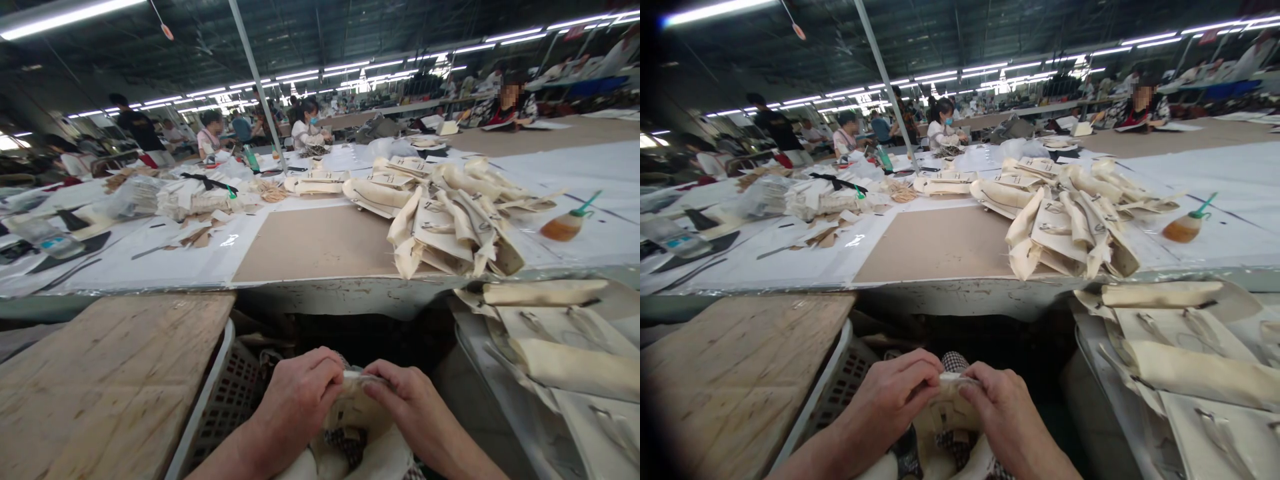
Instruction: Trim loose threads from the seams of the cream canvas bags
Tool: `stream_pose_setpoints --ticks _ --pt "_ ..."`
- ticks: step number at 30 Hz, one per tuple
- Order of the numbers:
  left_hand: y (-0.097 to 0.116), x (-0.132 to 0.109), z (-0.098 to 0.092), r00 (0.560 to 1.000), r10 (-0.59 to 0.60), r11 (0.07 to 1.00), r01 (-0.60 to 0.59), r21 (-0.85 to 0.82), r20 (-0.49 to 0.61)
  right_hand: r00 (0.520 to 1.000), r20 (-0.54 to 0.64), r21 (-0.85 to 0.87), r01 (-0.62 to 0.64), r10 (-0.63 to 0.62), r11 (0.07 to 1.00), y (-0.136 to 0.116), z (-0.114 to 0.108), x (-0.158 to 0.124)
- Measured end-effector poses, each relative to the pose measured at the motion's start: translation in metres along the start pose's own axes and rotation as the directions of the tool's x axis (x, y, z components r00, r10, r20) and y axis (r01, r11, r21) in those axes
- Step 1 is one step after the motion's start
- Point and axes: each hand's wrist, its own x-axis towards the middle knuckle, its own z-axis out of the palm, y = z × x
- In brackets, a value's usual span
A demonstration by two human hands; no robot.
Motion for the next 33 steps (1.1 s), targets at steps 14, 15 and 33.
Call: stream_pose_setpoints --ticks 14,15,33 --pt "0.007 0.005 0.004 0.996 -0.026 0.977 0.009 0.211 0.081 1.000 -0.017 0.027 0.021 -0.020 0.999 -0.001 0.002 0.000" --pt "0.008 0.006 0.004 0.996 -0.024 0.976 0.003 0.218 0.091 1.000 -0.017 0.029 0.019 -0.019 0.999 -0.001 0.002 0.000" --pt "0.012 0.008 0.011 0.986 -0.081 0.973 0.047 0.224 0.143 1.000 0.012 0.073 -0.008 0.007 0.997 0.006 -0.003 0.001"
